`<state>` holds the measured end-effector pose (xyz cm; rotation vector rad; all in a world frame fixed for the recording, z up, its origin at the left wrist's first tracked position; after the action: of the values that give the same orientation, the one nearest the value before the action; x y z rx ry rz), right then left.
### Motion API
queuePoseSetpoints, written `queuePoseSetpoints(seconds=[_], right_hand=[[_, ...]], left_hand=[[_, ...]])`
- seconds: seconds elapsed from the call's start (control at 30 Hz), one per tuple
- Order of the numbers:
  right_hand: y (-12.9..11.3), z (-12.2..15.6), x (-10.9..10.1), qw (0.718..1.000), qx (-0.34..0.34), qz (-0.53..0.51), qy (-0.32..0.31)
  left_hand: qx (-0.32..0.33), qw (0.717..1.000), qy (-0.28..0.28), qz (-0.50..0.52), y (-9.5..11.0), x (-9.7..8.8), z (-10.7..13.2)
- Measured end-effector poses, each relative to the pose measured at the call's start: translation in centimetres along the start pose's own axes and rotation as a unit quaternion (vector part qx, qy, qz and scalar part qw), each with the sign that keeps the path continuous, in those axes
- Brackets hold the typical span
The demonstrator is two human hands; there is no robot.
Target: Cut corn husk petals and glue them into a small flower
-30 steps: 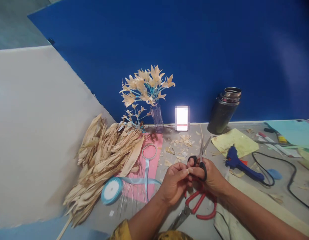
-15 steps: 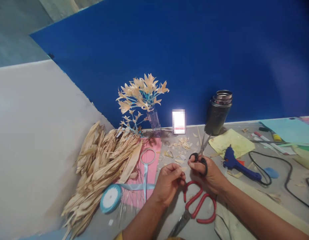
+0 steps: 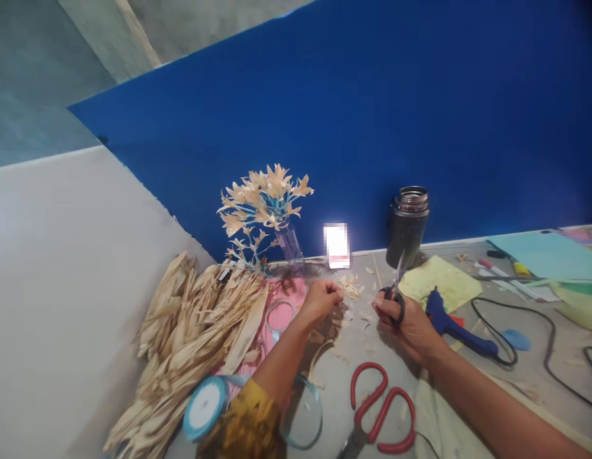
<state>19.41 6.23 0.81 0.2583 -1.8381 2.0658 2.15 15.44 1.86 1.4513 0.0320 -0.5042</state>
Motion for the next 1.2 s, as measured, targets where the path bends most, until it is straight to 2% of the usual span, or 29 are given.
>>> queuePoseSetpoints(seconds=[0.1,0.17,0.27,0.33,0.4,0.53,0.63,0.7,0.8,0.97,1.07,1.2], right_hand=[[0.4,-0.4,-0.4,0.999,-0.004,0.028,0.016],[0.7,-0.6,-0.7,0.999,-0.003,0.043,0.026],[1.0,-0.7,-1.1,0.998,0.006,0.058,0.035],[1.3,-0.7,-1.1,0.997,0.019,0.066,0.036],[1.6,-0.6,-1.1,0.996,0.034,0.071,0.030],[2.0,-0.3,-0.9,0.994,0.052,0.094,0.022],[2.0,-0.2,-0.9,0.992,0.035,0.119,0.022],[1.8,-0.2,-0.8,0.990,0.016,0.136,0.025],[1.8,-0.3,-0.8,0.988,0.004,0.150,0.030],[1.9,-0.4,-0.9,0.989,0.029,0.141,0.028],[1.9,-0.5,-0.9,0.989,0.027,0.140,0.024],[1.8,-0.5,-0.8,0.990,0.030,0.135,0.023]], left_hand=[[-0.001,0.999,0.005,-0.052,-0.1,0.2,-2.4],[0.006,0.996,0.035,-0.083,-0.4,-0.7,-2.7],[0.025,0.989,0.057,-0.131,-1.1,-2.8,-1.1],[0.036,0.985,0.046,-0.161,-1.5,-3.9,0.9],[0.051,0.980,0.029,-0.192,-1.9,-4.2,2.9],[0.099,0.965,-0.015,-0.243,-3.1,-2.9,5.0],[0.144,0.940,-0.053,-0.305,-4.1,-1.5,5.0],[0.156,0.931,-0.057,-0.324,-4.4,-1.0,4.8],[0.153,0.939,-0.040,-0.306,-4.4,-1.0,4.8],[0.141,0.951,-0.014,-0.274,-4.0,-1.5,5.0],[0.149,0.950,-0.031,-0.272,-4.1,-1.3,5.0],[0.160,0.932,-0.061,-0.319,-4.6,-0.5,4.8]])
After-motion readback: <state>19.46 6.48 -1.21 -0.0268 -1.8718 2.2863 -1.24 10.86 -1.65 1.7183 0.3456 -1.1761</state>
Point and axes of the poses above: each hand's wrist, its own z-axis away from the middle knuckle, its own x-axis out of the palm, y = z × x, the point moved 1 cm from there along -z, towards the middle knuckle, and after that the axes turned 6 degrees about z, right-handed, at the moved point
